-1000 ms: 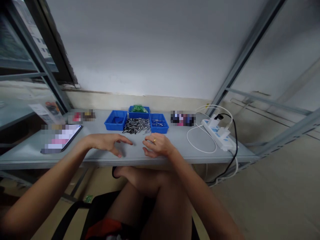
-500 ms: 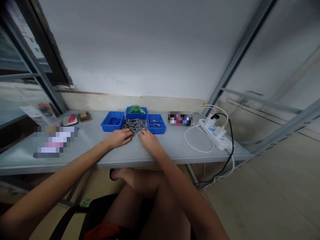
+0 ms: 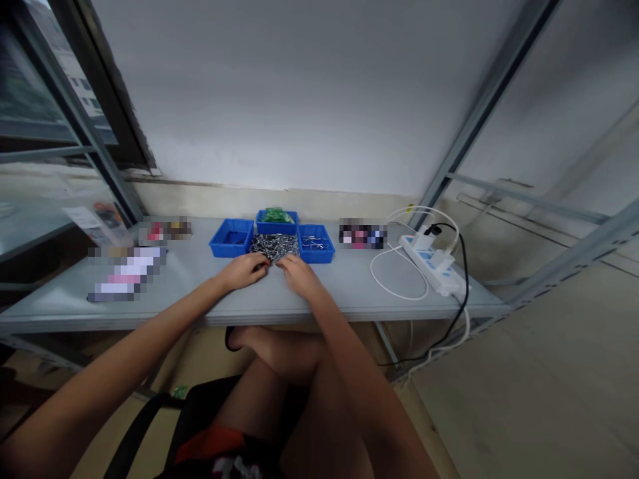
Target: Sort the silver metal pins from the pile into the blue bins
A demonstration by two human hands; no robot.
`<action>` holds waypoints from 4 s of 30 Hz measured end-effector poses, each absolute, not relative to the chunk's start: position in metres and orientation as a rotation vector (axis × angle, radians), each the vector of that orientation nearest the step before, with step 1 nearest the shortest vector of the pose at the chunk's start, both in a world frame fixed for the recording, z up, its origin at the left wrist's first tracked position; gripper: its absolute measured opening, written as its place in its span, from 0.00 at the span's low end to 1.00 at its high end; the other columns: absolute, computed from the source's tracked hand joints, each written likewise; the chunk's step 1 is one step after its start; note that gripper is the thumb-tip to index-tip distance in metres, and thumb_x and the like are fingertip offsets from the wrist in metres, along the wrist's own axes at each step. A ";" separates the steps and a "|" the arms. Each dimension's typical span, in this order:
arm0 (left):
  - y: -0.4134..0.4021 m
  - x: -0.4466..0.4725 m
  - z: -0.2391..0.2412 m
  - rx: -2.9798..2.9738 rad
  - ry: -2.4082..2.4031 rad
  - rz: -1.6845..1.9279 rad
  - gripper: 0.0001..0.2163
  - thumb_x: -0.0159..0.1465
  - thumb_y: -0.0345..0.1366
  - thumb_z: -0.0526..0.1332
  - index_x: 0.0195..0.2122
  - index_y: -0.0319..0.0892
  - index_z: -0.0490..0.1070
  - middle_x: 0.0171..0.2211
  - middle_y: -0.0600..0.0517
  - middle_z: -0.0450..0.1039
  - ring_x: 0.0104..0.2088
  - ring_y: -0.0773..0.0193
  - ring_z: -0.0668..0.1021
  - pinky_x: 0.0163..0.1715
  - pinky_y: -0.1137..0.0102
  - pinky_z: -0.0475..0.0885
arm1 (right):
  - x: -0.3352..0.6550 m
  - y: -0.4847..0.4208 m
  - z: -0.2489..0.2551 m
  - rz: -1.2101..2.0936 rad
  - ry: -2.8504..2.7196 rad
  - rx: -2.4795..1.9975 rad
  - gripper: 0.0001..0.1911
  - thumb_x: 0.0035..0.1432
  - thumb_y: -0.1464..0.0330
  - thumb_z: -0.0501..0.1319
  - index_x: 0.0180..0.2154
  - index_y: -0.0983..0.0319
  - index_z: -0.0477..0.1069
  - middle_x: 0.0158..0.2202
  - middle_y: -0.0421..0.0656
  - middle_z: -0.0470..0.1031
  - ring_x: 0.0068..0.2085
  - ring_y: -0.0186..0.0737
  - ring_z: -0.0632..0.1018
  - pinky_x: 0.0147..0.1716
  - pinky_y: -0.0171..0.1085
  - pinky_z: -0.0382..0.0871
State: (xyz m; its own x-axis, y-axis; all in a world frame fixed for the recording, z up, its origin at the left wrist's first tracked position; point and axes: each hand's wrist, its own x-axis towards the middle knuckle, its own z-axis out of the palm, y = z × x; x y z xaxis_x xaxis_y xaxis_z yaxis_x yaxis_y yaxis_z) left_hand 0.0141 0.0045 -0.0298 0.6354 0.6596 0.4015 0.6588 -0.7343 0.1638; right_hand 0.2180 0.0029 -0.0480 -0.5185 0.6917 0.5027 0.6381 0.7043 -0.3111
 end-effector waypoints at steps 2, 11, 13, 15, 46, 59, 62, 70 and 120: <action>0.003 0.014 -0.029 2.848 1.140 0.694 0.09 0.61 0.33 0.52 0.38 0.41 0.70 0.36 0.49 0.73 0.37 0.61 0.74 0.39 0.69 0.68 | 0.219 -0.001 -0.046 0.223 -2.188 -0.939 0.14 0.60 0.75 0.49 0.43 0.62 0.70 0.40 0.45 0.71 0.44 0.38 0.71 0.47 0.39 0.63; -0.003 0.021 -0.026 2.904 1.089 0.615 0.15 0.65 0.45 0.49 0.40 0.41 0.70 0.40 0.47 0.73 0.38 0.60 0.75 0.38 0.70 0.68 | 0.193 0.000 -0.037 0.984 -1.812 -0.797 0.12 0.56 0.69 0.54 0.42 0.61 0.70 0.40 0.43 0.73 0.35 0.35 0.72 0.34 0.35 0.67; -0.001 0.021 -0.026 2.891 1.092 0.618 0.15 0.66 0.43 0.48 0.40 0.42 0.70 0.40 0.48 0.73 0.38 0.61 0.75 0.37 0.70 0.67 | 0.190 0.002 -0.037 1.058 -1.771 -0.789 0.12 0.55 0.68 0.54 0.42 0.60 0.70 0.37 0.41 0.73 0.32 0.33 0.71 0.32 0.34 0.66; 0.000 0.020 -0.027 2.880 1.067 0.632 0.14 0.66 0.41 0.47 0.40 0.42 0.70 0.40 0.48 0.73 0.38 0.62 0.75 0.38 0.71 0.67 | 0.193 0.003 -0.037 1.054 -1.773 -0.808 0.13 0.55 0.68 0.55 0.42 0.60 0.70 0.33 0.40 0.72 0.28 0.31 0.69 0.29 0.33 0.64; -0.003 0.014 -0.020 2.838 1.144 0.883 0.12 0.65 0.40 0.49 0.39 0.42 0.70 0.36 0.50 0.73 0.37 0.62 0.74 0.37 0.71 0.66 | 0.205 0.007 -0.048 0.775 -1.768 -1.052 0.11 0.54 0.61 0.54 0.31 0.62 0.67 0.23 0.37 0.68 0.24 0.31 0.69 0.27 0.32 0.62; -0.002 0.015 -0.023 2.852 1.125 0.785 0.11 0.63 0.38 0.51 0.40 0.43 0.70 0.37 0.50 0.72 0.38 0.63 0.74 0.38 0.71 0.67 | 0.204 0.002 -0.045 0.796 -1.771 -1.035 0.11 0.55 0.61 0.53 0.32 0.61 0.67 0.22 0.36 0.67 0.24 0.31 0.69 0.28 0.32 0.63; -0.002 0.014 -0.023 2.861 1.116 0.781 0.11 0.64 0.38 0.50 0.41 0.43 0.70 0.38 0.50 0.72 0.39 0.62 0.74 0.39 0.71 0.67 | 0.204 0.002 -0.045 0.781 -1.783 -1.025 0.11 0.55 0.61 0.53 0.31 0.61 0.68 0.22 0.36 0.67 0.24 0.31 0.69 0.28 0.32 0.63; -0.006 0.014 -0.020 2.810 1.165 0.899 0.10 0.62 0.37 0.52 0.39 0.42 0.69 0.37 0.50 0.70 0.36 0.64 0.73 0.35 0.72 0.67 | 0.205 0.003 -0.046 0.720 -1.838 -1.032 0.10 0.54 0.63 0.55 0.31 0.62 0.70 0.24 0.37 0.69 0.26 0.32 0.69 0.29 0.32 0.63; 0.000 0.013 -0.024 2.867 1.266 0.806 0.13 0.65 0.42 0.49 0.41 0.43 0.68 0.36 0.50 0.73 0.36 0.61 0.74 0.35 0.70 0.66 | 0.203 0.003 -0.048 0.836 -1.750 -1.050 0.11 0.53 0.61 0.56 0.33 0.61 0.67 0.22 0.37 0.68 0.25 0.32 0.70 0.28 0.33 0.65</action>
State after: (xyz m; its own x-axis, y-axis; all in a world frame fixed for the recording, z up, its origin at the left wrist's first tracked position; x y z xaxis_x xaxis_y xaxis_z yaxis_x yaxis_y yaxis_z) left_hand 0.0132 -0.0001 -0.0243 0.5705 0.6683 0.4773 0.7153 -0.6899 0.1109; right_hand 0.2026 0.0035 -0.0480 -0.2317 0.9071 0.3513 0.2963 0.4098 -0.8627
